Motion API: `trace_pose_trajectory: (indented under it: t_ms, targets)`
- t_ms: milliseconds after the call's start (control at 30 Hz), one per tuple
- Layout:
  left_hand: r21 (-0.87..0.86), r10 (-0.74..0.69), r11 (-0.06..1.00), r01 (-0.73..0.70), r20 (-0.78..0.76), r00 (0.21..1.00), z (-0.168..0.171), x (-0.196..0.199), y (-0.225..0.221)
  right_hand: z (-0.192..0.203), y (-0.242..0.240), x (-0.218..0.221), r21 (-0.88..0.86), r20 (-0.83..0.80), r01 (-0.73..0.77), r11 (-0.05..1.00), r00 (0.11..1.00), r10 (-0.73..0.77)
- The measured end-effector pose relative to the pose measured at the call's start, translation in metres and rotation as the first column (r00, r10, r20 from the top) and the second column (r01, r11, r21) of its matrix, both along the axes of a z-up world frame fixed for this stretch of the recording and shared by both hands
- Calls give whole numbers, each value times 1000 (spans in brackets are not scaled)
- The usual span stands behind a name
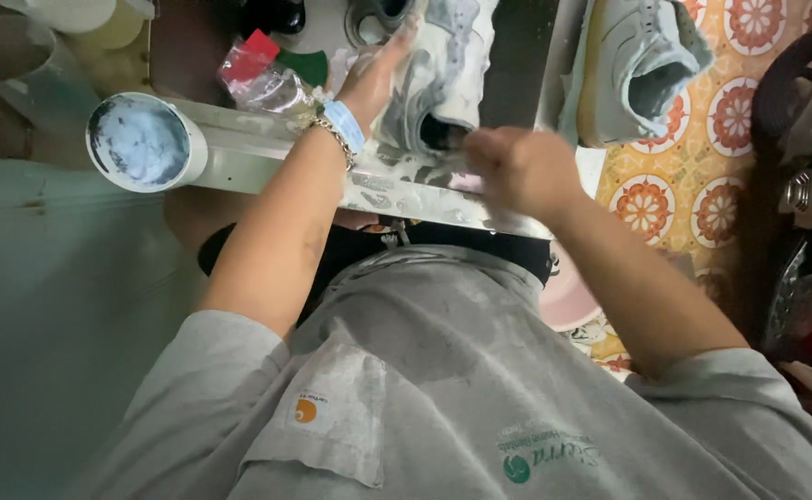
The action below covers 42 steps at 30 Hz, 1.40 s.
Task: Scrubbing a white sneaker with a brush and cleaning solution to remove dirt.
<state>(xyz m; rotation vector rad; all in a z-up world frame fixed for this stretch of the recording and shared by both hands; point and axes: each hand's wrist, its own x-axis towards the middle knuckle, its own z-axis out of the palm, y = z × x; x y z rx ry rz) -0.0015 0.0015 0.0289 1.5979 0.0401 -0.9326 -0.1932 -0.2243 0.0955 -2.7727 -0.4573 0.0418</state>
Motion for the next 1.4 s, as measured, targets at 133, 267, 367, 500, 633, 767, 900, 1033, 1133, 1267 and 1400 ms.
trace_pose_trajectory:
  t_ms: [133, 267, 367, 500, 633, 767, 900, 1033, 1133, 1267, 1400]
  targets:
    - [-234, 34, 972, -23, 42, 999, -65, 6, -6, -41, -61, 6, -348, -25, 274, 897, 953, -301]
    - [-141, 115, 986, -90, 181, 977, -23, -2, 1, -26, 3, -28, 106, -258, 420, 901, 887, -383]
    - [-204, 156, 974, -101, 273, 949, -36, -6, -2, -14, 45, -43, 486, -500, 605, 630, 784, -368]
    - [-66, 103, 994, -82, 477, 873, -13, -12, 7, 25, 88, -18, 304, -945, 945, -123, 282, -165]
    - [-28, 68, 998, -65, 615, 786, -39, -4, 10, 41, 61, 18, 256, -951, 904, -341, 299, 80]
    - [-58, 128, 992, -115, 499, 857, -31, -7, 11, 59, 73, 40, 269, -949, 874, -405, 312, 43]
    - [26, 105, 991, -128, 425, 899, -24, -5, 10, -42, 105, -19, 505, -704, 847, 167, 516, -488]
    - [20, 96, 993, -114, 410, 907, -71, -1, 7, 46, 72, 34, 348, -850, 936, 55, 340, -402]
    - [138, -135, 990, 16, 933, 333, -107, 7, 9, 56, 83, 32, 367, -930, 892, -264, 350, -113]
    - [-79, 110, 993, -83, 468, 877, -32, -6, 13, 28, 83, 6, 351, -892, 935, 51, 350, -287]
    - [-91, 93, 994, -55, 491, 866, -63, -6, 6, 71, 34, 27, 444, -892, 890, -104, 429, -140]
